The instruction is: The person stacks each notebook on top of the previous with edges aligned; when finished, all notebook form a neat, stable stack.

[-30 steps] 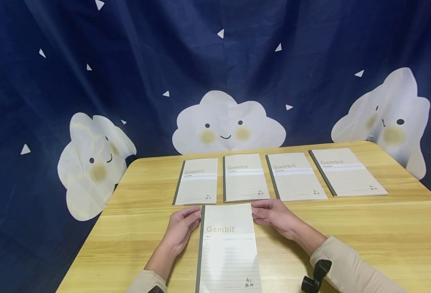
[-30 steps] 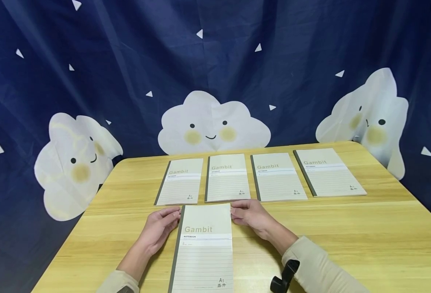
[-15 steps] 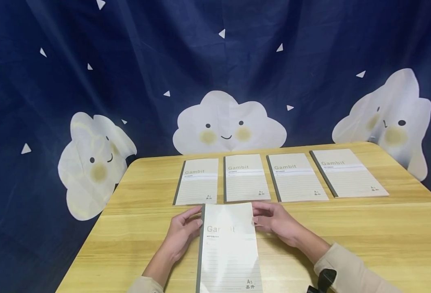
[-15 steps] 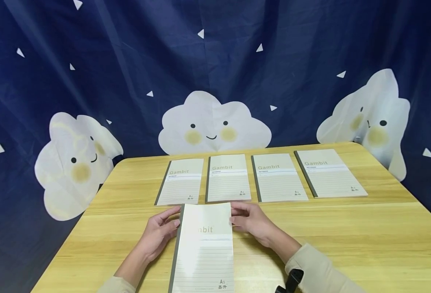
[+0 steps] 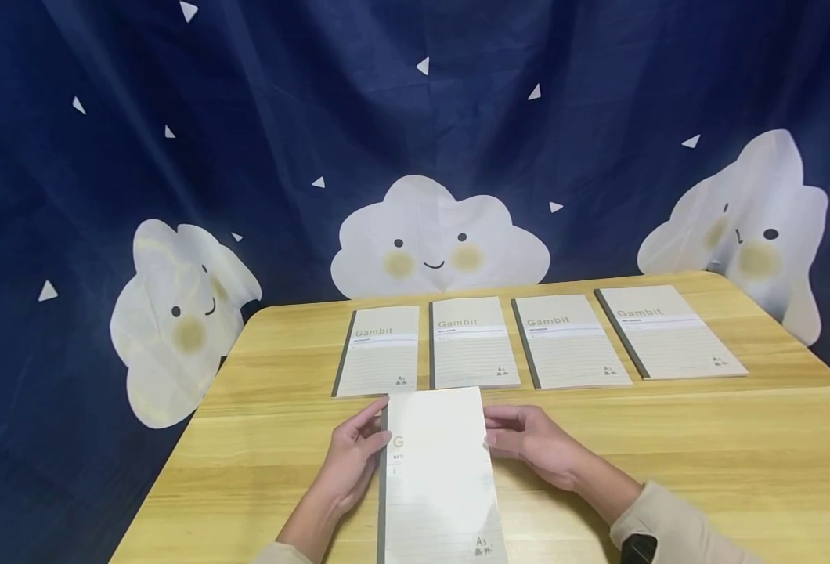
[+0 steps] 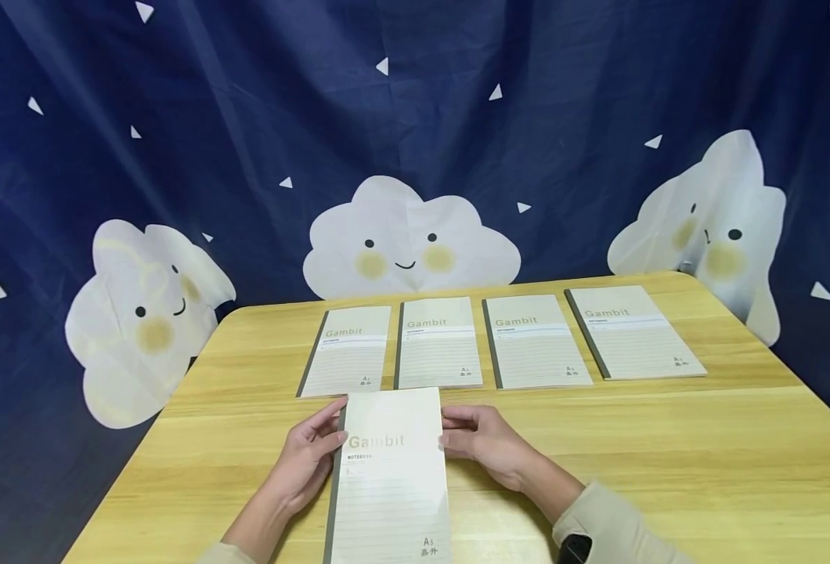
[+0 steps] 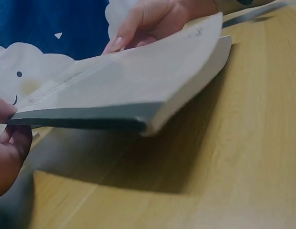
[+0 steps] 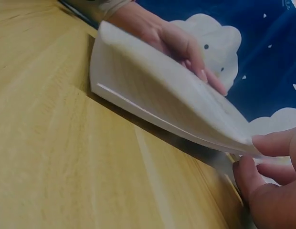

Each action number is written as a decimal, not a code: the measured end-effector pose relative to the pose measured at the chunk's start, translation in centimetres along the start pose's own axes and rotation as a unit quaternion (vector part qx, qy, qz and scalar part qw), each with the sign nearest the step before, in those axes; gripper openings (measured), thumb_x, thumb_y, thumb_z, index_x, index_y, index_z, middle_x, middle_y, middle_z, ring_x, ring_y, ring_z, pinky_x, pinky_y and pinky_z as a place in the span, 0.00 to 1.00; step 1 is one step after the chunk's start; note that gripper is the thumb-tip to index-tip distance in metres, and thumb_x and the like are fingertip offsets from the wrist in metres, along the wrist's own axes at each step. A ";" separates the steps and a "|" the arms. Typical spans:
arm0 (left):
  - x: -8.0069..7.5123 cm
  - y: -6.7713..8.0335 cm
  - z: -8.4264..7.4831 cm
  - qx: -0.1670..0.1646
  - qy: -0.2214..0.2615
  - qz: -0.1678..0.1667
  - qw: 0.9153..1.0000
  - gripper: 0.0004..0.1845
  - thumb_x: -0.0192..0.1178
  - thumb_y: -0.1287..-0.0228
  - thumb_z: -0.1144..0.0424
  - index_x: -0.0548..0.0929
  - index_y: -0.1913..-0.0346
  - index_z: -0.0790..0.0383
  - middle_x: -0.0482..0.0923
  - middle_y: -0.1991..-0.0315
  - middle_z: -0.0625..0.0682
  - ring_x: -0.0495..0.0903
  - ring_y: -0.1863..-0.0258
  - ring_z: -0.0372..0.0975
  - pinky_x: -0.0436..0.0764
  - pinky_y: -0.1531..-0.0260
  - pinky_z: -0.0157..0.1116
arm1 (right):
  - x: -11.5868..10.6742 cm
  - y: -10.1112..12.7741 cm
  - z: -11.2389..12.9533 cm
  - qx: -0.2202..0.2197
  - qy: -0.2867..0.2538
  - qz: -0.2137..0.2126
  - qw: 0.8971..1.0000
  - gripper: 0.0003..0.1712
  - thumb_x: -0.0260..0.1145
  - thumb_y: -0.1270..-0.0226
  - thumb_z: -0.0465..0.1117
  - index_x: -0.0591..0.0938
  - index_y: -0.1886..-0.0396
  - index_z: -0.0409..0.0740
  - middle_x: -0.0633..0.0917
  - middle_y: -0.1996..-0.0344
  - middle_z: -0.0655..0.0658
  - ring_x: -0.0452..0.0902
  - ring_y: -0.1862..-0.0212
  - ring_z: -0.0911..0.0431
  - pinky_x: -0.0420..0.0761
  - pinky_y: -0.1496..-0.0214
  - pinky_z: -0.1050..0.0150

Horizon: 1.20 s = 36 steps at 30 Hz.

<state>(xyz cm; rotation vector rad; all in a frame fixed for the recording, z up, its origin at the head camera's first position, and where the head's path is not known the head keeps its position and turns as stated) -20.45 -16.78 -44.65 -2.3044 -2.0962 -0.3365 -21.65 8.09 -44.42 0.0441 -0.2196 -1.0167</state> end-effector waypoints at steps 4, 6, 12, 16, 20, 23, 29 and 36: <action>0.3 0.0 -0.3 0.002 0.034 -0.010 0.999 0.33 0.52 0.41 0.78 0.62 0.31 0.63 0.66 0.49 0.59 0.70 0.48 0.42 0.73 0.42 0.31 | 0.1 0.2 0.0 0.000 0.012 -0.005 1.000 0.33 0.62 0.39 0.32 0.63 0.37 0.21 0.74 0.44 0.30 0.75 0.45 0.48 0.77 0.43 0.60; 0.4 -0.1 -0.4 0.001 0.045 -0.013 0.999 0.33 0.52 0.41 0.78 0.62 0.31 0.64 0.66 0.49 0.59 0.70 0.48 0.42 0.73 0.42 0.32 | 0.3 0.4 -0.1 0.003 0.007 0.008 1.000 0.36 0.62 0.39 0.32 0.60 0.34 0.25 0.76 0.46 0.32 0.76 0.48 0.49 0.79 0.46 0.59; 0.4 -0.3 -0.7 0.007 0.059 -0.026 0.998 0.31 0.49 0.40 0.80 0.62 0.32 0.65 0.66 0.50 0.58 0.69 0.50 0.41 0.74 0.44 0.31 | 1.2 1.0 -0.2 0.015 -0.027 0.092 0.995 0.49 0.61 0.36 0.32 0.41 0.24 0.47 0.81 0.53 0.34 0.80 0.59 0.51 0.83 0.61 0.59; 0.5 -0.7 -0.9 0.018 0.057 -0.025 0.998 0.31 0.49 0.40 0.80 0.63 0.31 0.64 0.68 0.51 0.58 0.71 0.50 0.41 0.75 0.46 0.32 | 0.9 1.0 -0.2 0.012 -0.066 0.092 0.994 0.48 0.60 0.36 0.31 0.42 0.25 0.47 0.83 0.54 0.39 0.82 0.59 0.52 0.82 0.62 0.62; 0.8 -1.5 -1.3 0.031 0.060 -0.018 0.998 0.33 0.50 0.39 0.79 0.60 0.30 0.61 0.72 0.53 0.57 0.74 0.51 0.41 0.77 0.48 0.33 | 0.2 1.0 -0.1 -0.003 -0.088 0.076 0.993 0.43 0.59 0.35 0.31 0.48 0.26 0.43 0.83 0.54 0.43 0.82 0.60 0.54 0.82 0.61 0.64; 1.2 -2.2 -1.5 0.038 0.070 -0.013 0.997 0.35 0.51 0.39 0.79 0.58 0.29 0.60 0.74 0.55 0.55 0.76 0.53 0.41 0.78 0.50 0.33 | -0.1 1.0 0.2 -0.019 -0.092 0.069 0.993 0.40 0.58 0.35 0.31 0.49 0.28 0.40 0.83 0.54 0.44 0.82 0.61 0.55 0.82 0.61 0.65; 2.3 -3.1 -1.7 0.029 0.089 0.007 0.996 0.32 0.52 0.39 0.78 0.59 0.31 0.67 0.74 0.55 0.54 0.76 0.55 0.38 0.79 0.53 0.30 | -1.0 1.0 1.1 -0.041 -0.094 0.040 0.994 0.40 0.58 0.35 0.29 0.48 0.29 0.35 0.83 0.54 0.45 0.82 0.59 0.55 0.82 0.59 0.64; 3.6 -3.6 -1.6 0.022 0.100 0.038 0.994 0.27 0.51 0.38 0.77 0.62 0.35 0.76 0.74 0.58 0.52 0.77 0.61 0.35 0.79 0.60 0.27 | -3.1 0.6 2.3 -0.054 -0.104 -0.003 0.993 0.40 0.55 0.33 0.30 0.44 0.29 0.32 0.82 0.61 0.51 0.77 0.66 0.62 0.80 0.62 0.69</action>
Point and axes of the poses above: each hand's wrist, its own y-axis away from the middle knuckle, its own x-axis out of the palm, z = x × y, the point moved 6 cm from there along -y, towards the middle knuckle
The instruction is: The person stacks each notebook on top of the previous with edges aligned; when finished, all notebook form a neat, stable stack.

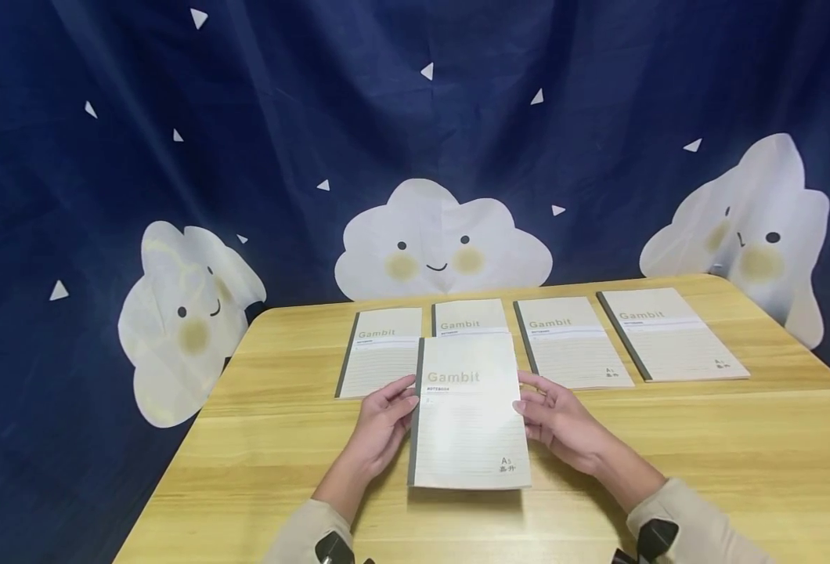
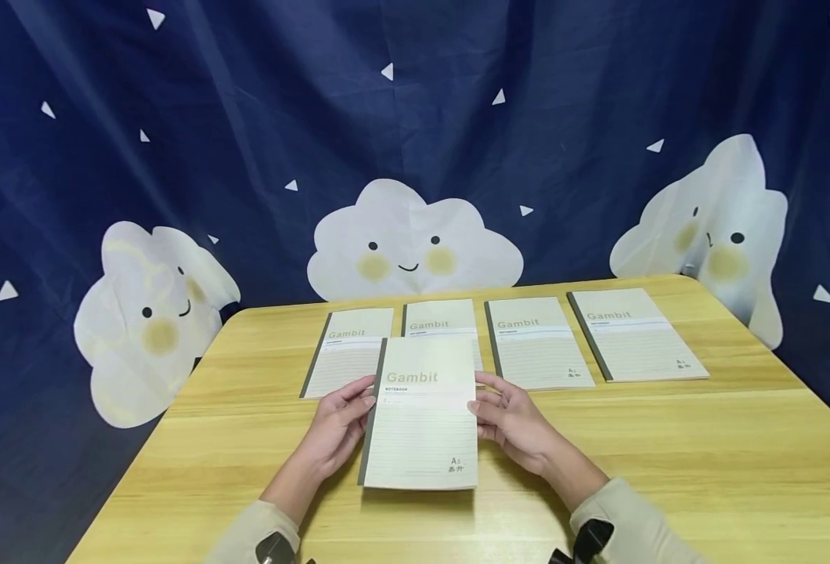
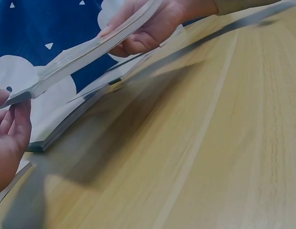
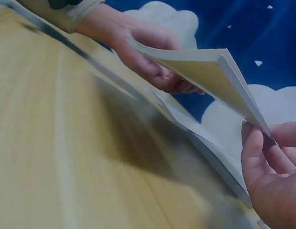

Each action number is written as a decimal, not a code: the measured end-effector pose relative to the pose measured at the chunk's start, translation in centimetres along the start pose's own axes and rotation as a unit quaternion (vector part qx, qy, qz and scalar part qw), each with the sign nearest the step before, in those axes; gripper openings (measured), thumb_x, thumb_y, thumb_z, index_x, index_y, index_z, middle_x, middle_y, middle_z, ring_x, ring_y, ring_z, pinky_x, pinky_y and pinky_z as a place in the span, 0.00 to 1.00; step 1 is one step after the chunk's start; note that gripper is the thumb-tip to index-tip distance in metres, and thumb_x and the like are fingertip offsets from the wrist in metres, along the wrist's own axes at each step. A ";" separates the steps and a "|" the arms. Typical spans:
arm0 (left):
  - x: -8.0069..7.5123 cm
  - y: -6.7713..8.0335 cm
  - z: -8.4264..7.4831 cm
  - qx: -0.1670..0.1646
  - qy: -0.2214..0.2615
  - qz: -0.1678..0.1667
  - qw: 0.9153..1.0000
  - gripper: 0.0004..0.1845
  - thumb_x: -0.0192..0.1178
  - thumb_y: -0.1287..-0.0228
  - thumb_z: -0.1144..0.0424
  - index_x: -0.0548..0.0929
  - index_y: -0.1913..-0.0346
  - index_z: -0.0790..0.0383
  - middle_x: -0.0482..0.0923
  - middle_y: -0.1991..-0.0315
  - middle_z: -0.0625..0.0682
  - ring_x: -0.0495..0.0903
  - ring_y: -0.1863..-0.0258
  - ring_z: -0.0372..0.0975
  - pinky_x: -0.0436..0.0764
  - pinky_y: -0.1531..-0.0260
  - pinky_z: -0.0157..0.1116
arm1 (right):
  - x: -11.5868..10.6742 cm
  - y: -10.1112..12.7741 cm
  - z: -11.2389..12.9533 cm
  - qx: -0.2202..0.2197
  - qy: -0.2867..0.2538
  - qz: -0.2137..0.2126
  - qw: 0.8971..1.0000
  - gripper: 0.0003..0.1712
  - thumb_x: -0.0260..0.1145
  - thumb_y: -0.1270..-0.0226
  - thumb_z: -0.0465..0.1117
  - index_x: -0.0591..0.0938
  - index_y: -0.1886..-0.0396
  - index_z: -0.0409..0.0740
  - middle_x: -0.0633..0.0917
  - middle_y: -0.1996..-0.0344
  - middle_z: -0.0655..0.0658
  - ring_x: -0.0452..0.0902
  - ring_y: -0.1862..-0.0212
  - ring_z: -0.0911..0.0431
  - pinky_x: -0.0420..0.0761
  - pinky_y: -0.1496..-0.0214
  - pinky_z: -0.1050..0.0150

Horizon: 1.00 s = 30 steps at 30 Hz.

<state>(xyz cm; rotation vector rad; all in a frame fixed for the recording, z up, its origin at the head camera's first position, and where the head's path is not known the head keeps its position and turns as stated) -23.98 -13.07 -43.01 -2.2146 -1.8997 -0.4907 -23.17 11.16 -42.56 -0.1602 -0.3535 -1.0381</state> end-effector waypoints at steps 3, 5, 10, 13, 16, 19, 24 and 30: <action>0.6 -0.2 0.3 -0.006 -0.014 0.014 1.000 0.25 0.51 0.37 0.76 0.63 0.37 0.78 0.76 0.57 0.51 0.78 0.60 0.35 0.79 0.59 0.28 | -0.8 -0.3 0.6 -0.003 -0.006 -0.018 1.000 0.40 0.55 0.33 0.30 0.44 0.28 0.33 0.80 0.65 0.54 0.74 0.69 0.64 0.78 0.65 0.72; 0.9 -0.5 0.5 -0.011 -0.026 0.022 0.999 0.24 0.52 0.37 0.75 0.65 0.37 0.77 0.78 0.57 0.51 0.78 0.61 0.35 0.79 0.59 0.29 | -1.4 -0.5 0.9 -0.007 -0.003 -0.027 1.000 0.39 0.54 0.32 0.30 0.44 0.29 0.32 0.81 0.66 0.54 0.74 0.70 0.65 0.77 0.65 0.72; 1.8 -1.4 0.8 -0.010 -0.039 0.039 0.998 0.24 0.52 0.37 0.75 0.65 0.37 0.76 0.78 0.56 0.52 0.78 0.60 0.36 0.79 0.58 0.29 | -2.7 -1.2 1.7 -0.017 0.007 -0.049 0.999 0.34 0.54 0.31 0.31 0.50 0.32 0.26 0.83 0.62 0.53 0.76 0.67 0.65 0.79 0.63 0.72; 2.2 -2.1 0.8 -0.007 -0.034 0.037 0.999 0.24 0.52 0.37 0.75 0.65 0.37 0.76 0.75 0.60 0.50 0.77 0.61 0.35 0.78 0.58 0.29 | -3.4 -1.8 2.0 -0.020 0.009 -0.075 0.997 0.27 0.55 0.31 0.33 0.58 0.37 0.26 0.84 0.63 0.51 0.76 0.67 0.65 0.80 0.63 0.71; 2.5 -2.9 0.6 0.000 -0.034 0.030 0.999 0.24 0.51 0.36 0.76 0.65 0.37 0.76 0.73 0.62 0.49 0.76 0.62 0.35 0.79 0.59 0.28 | -4.1 -2.4 2.3 -0.012 0.018 -0.116 0.993 0.22 0.57 0.32 0.33 0.65 0.42 0.31 0.82 0.68 0.53 0.74 0.70 0.65 0.78 0.66 0.73; 2.6 -3.9 0.4 0.004 -0.037 0.014 0.999 0.23 0.51 0.36 0.76 0.65 0.37 0.76 0.72 0.63 0.49 0.75 0.63 0.35 0.79 0.61 0.28 | -4.6 -3.2 2.6 -0.005 0.033 -0.147 0.989 0.21 0.58 0.32 0.34 0.67 0.43 0.31 0.81 0.70 0.54 0.74 0.69 0.65 0.78 0.65 0.72; 2.7 -5.9 0.1 0.011 -0.042 -0.025 0.999 0.21 0.51 0.36 0.76 0.69 0.40 0.77 0.76 0.61 0.53 0.77 0.65 0.36 0.79 0.64 0.28 | -5.1 -4.5 3.3 -0.005 0.058 -0.156 0.986 0.30 0.56 0.30 0.35 0.60 0.33 0.27 0.80 0.63 0.53 0.76 0.62 0.65 0.80 0.59 0.71; 2.1 -8.1 0.1 0.021 -0.056 -0.078 0.995 0.18 0.53 0.36 0.75 0.73 0.43 0.75 0.79 0.58 0.58 0.77 0.67 0.35 0.78 0.68 0.26 | -5.6 -6.2 3.5 0.011 0.118 -0.166 0.979 0.31 0.54 0.29 0.36 0.58 0.30 0.30 0.77 0.61 0.51 0.74 0.64 0.65 0.79 0.60 0.71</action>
Point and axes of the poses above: each hand's wrist, its own y-axis away from the middle knuckle, its own x-axis out of the palm, z = x × y, the point moved 6 cm from there along -y, towards the middle knuckle
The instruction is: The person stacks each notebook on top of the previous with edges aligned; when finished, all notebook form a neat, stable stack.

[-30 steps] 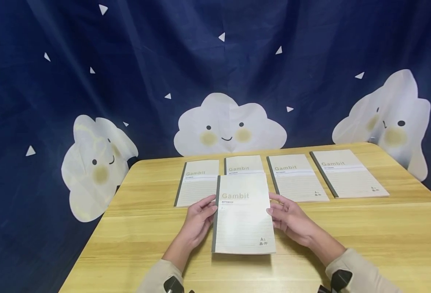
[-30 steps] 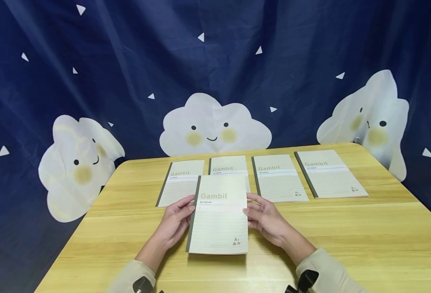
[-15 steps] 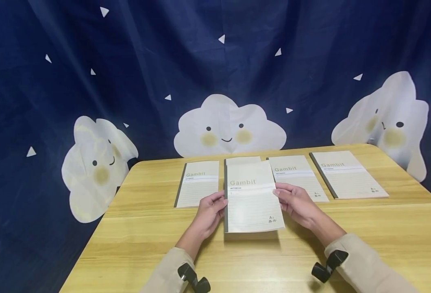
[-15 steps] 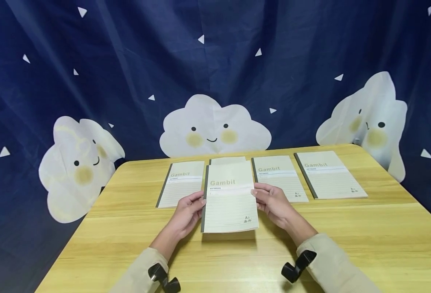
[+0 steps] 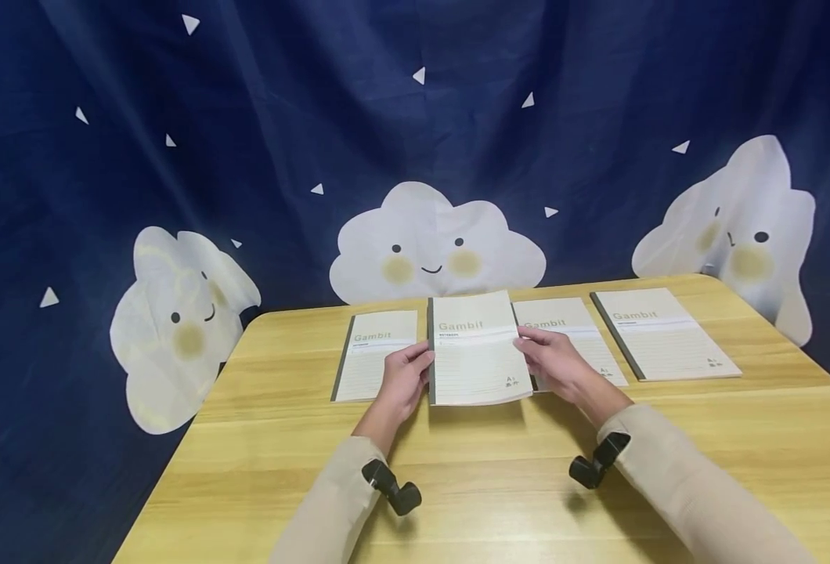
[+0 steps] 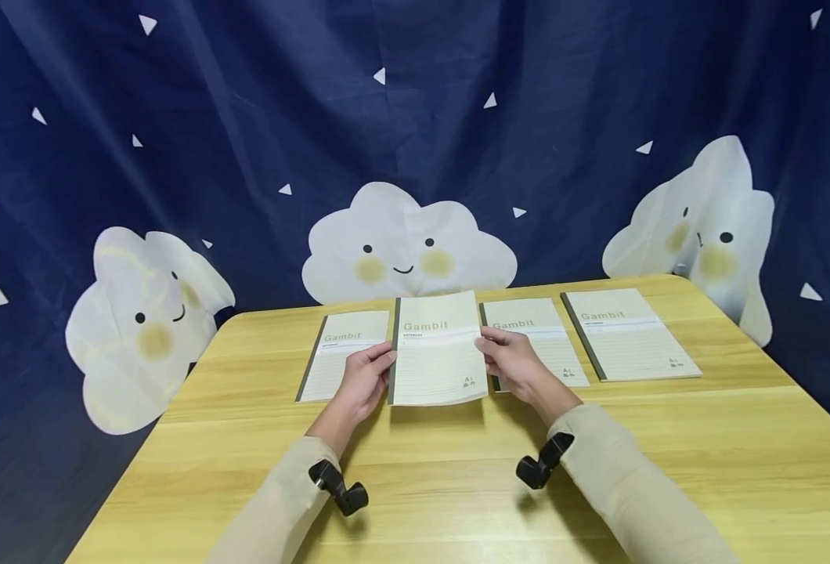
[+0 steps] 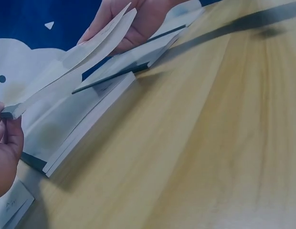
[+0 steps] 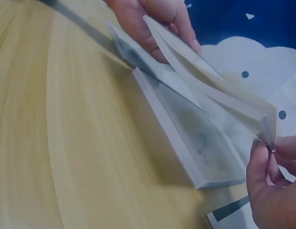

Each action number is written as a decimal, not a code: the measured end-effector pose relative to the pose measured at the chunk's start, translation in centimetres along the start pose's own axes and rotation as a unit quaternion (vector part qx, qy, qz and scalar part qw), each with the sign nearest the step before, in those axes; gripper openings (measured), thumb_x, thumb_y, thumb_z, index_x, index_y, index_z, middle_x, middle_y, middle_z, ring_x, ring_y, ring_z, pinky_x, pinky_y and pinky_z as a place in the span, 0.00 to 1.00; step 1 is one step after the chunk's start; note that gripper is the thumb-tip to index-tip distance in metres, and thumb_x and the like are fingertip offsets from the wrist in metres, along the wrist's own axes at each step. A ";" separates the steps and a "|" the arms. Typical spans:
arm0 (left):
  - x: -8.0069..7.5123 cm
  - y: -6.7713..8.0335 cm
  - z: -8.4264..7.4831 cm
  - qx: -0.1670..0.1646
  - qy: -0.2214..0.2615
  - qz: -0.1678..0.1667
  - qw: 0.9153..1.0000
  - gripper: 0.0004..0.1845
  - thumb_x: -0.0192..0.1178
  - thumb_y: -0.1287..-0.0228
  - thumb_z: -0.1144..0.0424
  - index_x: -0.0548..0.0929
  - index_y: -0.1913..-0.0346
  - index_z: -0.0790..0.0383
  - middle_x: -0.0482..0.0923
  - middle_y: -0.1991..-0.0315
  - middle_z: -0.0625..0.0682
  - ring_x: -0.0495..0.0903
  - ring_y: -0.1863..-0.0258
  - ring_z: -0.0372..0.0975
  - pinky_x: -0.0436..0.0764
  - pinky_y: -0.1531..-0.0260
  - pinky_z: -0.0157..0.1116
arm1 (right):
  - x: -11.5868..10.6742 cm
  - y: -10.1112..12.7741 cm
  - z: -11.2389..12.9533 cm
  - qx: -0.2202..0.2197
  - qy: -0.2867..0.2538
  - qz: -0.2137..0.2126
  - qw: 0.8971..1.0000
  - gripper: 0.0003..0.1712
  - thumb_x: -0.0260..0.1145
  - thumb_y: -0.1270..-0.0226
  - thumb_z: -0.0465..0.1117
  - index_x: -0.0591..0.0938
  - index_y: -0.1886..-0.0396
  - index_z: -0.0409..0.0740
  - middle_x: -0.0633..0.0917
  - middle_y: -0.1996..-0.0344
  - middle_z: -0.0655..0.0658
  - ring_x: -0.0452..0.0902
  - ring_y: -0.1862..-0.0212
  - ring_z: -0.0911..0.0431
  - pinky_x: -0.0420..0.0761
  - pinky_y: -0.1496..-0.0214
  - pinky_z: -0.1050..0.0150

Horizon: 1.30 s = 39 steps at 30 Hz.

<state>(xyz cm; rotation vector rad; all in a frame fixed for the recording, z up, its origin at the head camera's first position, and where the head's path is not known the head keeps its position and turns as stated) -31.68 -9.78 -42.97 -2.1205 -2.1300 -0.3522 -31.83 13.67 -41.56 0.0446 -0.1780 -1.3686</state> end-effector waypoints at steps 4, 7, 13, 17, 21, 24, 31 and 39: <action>-0.3 -0.9 0.2 0.001 -0.010 -0.020 1.000 0.18 0.53 0.35 0.75 0.74 0.43 0.75 0.79 0.57 0.59 0.79 0.66 0.34 0.79 0.66 0.27 | -0.1 -0.9 -0.3 0.005 0.052 -0.040 0.998 0.29 0.56 0.30 0.36 0.63 0.32 0.32 0.77 0.62 0.48 0.72 0.68 0.65 0.76 0.66 0.73; -0.3 -1.5 0.4 0.006 -0.041 -0.029 0.999 0.17 0.53 0.35 0.74 0.75 0.44 0.74 0.80 0.58 0.59 0.77 0.69 0.33 0.78 0.69 0.26 | -0.3 -1.4 -0.3 0.004 0.075 -0.065 0.995 0.28 0.56 0.31 0.36 0.66 0.34 0.32 0.78 0.61 0.47 0.71 0.69 0.66 0.76 0.68 0.73; -0.8 -2.4 0.7 0.006 -0.124 -0.048 0.991 0.17 0.54 0.34 0.72 0.77 0.43 0.69 0.79 0.56 0.58 0.78 0.68 0.34 0.80 0.68 0.27 | -0.1 -2.6 -0.4 0.001 0.101 -0.068 0.993 0.26 0.55 0.30 0.36 0.67 0.34 0.33 0.77 0.67 0.45 0.68 0.74 0.62 0.73 0.71 0.70; -1.1 -3.0 0.9 -0.001 -0.168 -0.049 0.985 0.18 0.54 0.34 0.70 0.76 0.41 0.67 0.77 0.53 0.60 0.79 0.58 0.39 0.81 0.57 0.31 | 0.0 -3.2 -0.9 0.018 0.127 -0.066 0.990 0.26 0.53 0.28 0.38 0.66 0.33 0.35 0.78 0.49 0.35 0.76 0.61 0.57 0.79 0.58 0.66; -1.3 -3.5 0.8 0.007 -0.247 -0.047 0.968 0.18 0.55 0.34 0.69 0.76 0.42 0.67 0.77 0.49 0.60 0.77 0.50 0.43 0.79 0.51 0.35 | 0.0 -3.7 -1.3 0.034 0.148 -0.069 0.986 0.27 0.52 0.28 0.39 0.64 0.32 0.38 0.72 0.38 0.34 0.75 0.46 0.50 0.78 0.45 0.58; -1.3 -3.7 0.6 0.007 -0.301 -0.045 0.952 0.18 0.56 0.34 0.67 0.77 0.42 0.66 0.77 0.47 0.59 0.74 0.46 0.45 0.77 0.47 0.38 | -0.1 -4.0 -1.5 0.035 0.172 -0.074 0.982 0.26 0.52 0.27 0.40 0.66 0.32 0.39 0.72 0.38 0.35 0.74 0.45 0.49 0.77 0.44 0.56; -0.8 -3.8 -0.1 0.039 -0.395 -0.038 0.917 0.16 0.55 0.34 0.67 0.79 0.44 0.66 0.79 0.49 0.60 0.76 0.45 0.48 0.78 0.48 0.41 | -0.3 -4.7 -1.4 0.016 0.257 -0.086 0.962 0.24 0.53 0.28 0.39 0.70 0.35 0.37 0.79 0.49 0.33 0.77 0.53 0.49 0.80 0.52 0.58; -0.3 -4.3 -0.1 0.037 -0.425 -0.035 0.904 0.13 0.54 0.33 0.67 0.83 0.51 0.66 0.82 0.59 0.56 0.78 0.57 0.42 0.79 0.60 0.37 | -0.1 -5.2 -0.7 -0.013 0.391 -0.104 0.915 0.23 0.56 0.31 0.39 0.73 0.38 0.35 0.76 0.41 0.34 0.68 0.38 0.41 0.73 0.40 0.49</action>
Point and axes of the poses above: each hand's wrist, its own y-axis away from the middle knuckle, its own x-axis out of the palm, z = x × y, the point moved 6 cm from there along -y, towards the middle knuckle
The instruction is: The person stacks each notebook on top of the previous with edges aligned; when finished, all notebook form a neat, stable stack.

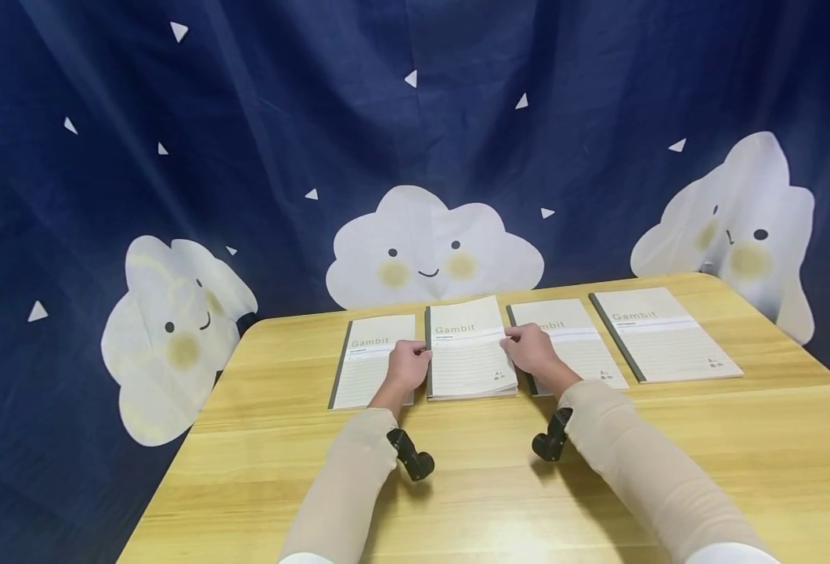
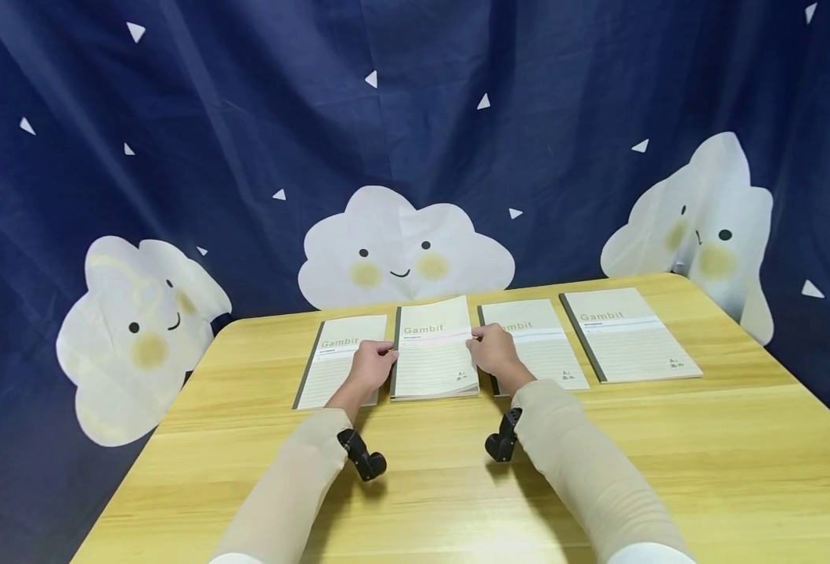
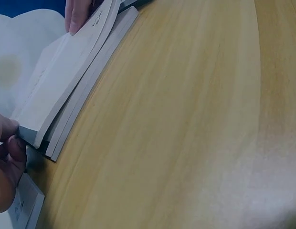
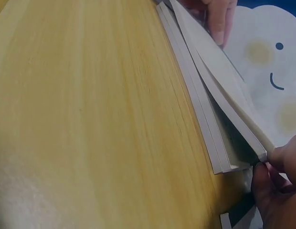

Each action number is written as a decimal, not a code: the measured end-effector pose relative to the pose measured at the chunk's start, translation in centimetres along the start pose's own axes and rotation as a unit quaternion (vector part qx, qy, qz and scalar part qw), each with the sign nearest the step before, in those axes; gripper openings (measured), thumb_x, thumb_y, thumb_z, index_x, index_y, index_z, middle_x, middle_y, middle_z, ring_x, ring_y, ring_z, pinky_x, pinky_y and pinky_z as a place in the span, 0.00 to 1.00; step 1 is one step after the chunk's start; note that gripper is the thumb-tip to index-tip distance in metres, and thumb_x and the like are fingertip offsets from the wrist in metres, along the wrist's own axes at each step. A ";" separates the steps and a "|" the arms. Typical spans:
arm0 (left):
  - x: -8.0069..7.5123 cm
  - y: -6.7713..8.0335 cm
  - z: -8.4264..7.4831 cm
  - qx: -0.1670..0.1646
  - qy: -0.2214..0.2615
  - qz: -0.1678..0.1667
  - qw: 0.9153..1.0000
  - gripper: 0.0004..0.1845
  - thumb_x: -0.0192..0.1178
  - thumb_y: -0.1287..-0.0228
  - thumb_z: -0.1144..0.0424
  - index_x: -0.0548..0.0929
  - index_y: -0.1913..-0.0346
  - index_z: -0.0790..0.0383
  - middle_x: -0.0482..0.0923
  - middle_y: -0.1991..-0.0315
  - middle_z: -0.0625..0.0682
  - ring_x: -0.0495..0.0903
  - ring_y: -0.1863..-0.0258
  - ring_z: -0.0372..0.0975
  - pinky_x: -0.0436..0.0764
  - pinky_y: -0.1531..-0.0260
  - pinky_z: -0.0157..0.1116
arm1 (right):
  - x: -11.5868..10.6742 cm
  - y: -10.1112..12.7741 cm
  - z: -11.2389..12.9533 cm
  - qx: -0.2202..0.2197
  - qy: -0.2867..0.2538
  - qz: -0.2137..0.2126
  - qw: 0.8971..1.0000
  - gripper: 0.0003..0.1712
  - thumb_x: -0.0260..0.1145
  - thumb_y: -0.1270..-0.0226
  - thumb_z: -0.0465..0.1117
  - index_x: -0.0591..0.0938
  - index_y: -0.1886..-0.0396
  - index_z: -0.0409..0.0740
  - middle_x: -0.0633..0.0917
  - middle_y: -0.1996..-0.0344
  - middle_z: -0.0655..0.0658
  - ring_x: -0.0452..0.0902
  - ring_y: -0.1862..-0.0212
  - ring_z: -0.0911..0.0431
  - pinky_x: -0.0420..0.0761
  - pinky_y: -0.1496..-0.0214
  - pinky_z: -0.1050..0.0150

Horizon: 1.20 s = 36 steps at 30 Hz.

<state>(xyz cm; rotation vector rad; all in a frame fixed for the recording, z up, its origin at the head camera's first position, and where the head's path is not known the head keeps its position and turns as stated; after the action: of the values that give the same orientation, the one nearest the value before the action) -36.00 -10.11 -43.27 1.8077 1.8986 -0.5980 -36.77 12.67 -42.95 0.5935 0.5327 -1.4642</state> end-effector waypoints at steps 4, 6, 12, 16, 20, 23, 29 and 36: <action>-0.3 0.0 -0.4 0.003 -0.013 -0.003 1.000 0.11 0.53 0.34 0.68 0.85 0.56 0.66 0.80 0.66 0.55 0.74 0.65 0.41 0.75 0.69 0.33 | 0.0 0.0 0.4 -0.013 0.028 0.004 1.000 0.23 0.56 0.31 0.38 0.73 0.39 0.35 0.77 0.43 0.34 0.72 0.41 0.42 0.74 0.41 0.49; -0.3 0.1 -0.5 -0.002 -0.020 -0.002 1.000 0.13 0.53 0.34 0.69 0.84 0.52 0.66 0.82 0.61 0.57 0.75 0.62 0.42 0.77 0.66 0.35 | 0.0 0.0 0.6 -0.018 0.036 0.009 0.999 0.23 0.56 0.31 0.38 0.73 0.39 0.35 0.77 0.43 0.34 0.71 0.40 0.42 0.74 0.41 0.49; -0.3 0.0 -0.7 -0.004 -0.039 0.001 0.999 0.12 0.51 0.34 0.69 0.85 0.57 0.65 0.81 0.65 0.56 0.76 0.65 0.42 0.75 0.72 0.32 | 0.0 0.0 0.9 -0.040 0.067 0.008 0.997 0.19 0.56 0.31 0.38 0.78 0.45 0.33 0.82 0.53 0.34 0.76 0.51 0.45 0.77 0.49 0.53; -0.3 -0.1 -0.8 -0.004 -0.049 0.004 0.999 0.12 0.51 0.35 0.69 0.86 0.62 0.66 0.79 0.70 0.56 0.75 0.69 0.42 0.71 0.78 0.30 | 0.1 -0.2 1.1 -0.055 0.091 0.003 0.994 0.10 0.57 0.32 0.37 0.80 0.68 0.35 0.77 0.77 0.42 0.69 0.70 0.51 0.70 0.68 0.61; -0.3 0.0 -0.9 -0.006 -0.059 0.007 0.998 0.13 0.51 0.36 0.69 0.85 0.56 0.67 0.81 0.65 0.57 0.76 0.68 0.42 0.73 0.77 0.30 | 0.3 -0.2 1.3 -0.057 0.103 0.002 0.993 0.18 0.57 0.32 0.37 0.69 0.83 0.42 0.65 0.85 0.48 0.63 0.77 0.54 0.63 0.74 0.65; -0.3 0.1 -0.8 -0.007 -0.061 0.009 0.998 0.13 0.52 0.35 0.69 0.85 0.54 0.66 0.81 0.64 0.58 0.77 0.69 0.42 0.75 0.76 0.31 | 0.3 0.0 1.4 -0.055 0.103 -0.001 0.993 0.21 0.57 0.32 0.37 0.65 0.86 0.45 0.62 0.87 0.49 0.61 0.79 0.55 0.62 0.76 0.65; -0.5 0.3 -0.5 -0.011 -0.044 0.003 0.999 0.12 0.54 0.36 0.67 0.85 0.55 0.66 0.82 0.64 0.56 0.75 0.70 0.39 0.75 0.74 0.30 | 0.1 0.5 1.4 -0.065 0.098 -0.010 0.993 0.12 0.57 0.32 0.38 0.80 0.72 0.35 0.78 0.78 0.43 0.70 0.73 0.51 0.72 0.68 0.59; -0.7 0.7 -0.1 -0.002 -0.010 0.000 1.000 0.15 0.58 0.36 0.61 0.83 0.58 0.72 0.80 0.68 0.57 0.73 0.72 0.38 0.74 0.73 0.30 | -0.2 1.0 1.0 -0.054 0.070 -0.003 0.996 0.25 0.55 0.31 0.44 0.74 0.41 0.31 0.82 0.52 0.34 0.77 0.49 0.42 0.77 0.48 0.48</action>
<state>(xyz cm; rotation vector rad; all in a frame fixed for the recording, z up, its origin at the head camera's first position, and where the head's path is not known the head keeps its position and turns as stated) -35.27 -10.58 -42.72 1.7926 1.8847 -0.6107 -35.77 12.18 -42.03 0.6124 0.7183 -1.3968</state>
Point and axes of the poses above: each hand's wrist, its own y-axis away from the middle knuckle, its own x-axis out of the palm, z = x × y, the point moved 6 cm from there along -y, towards the middle knuckle
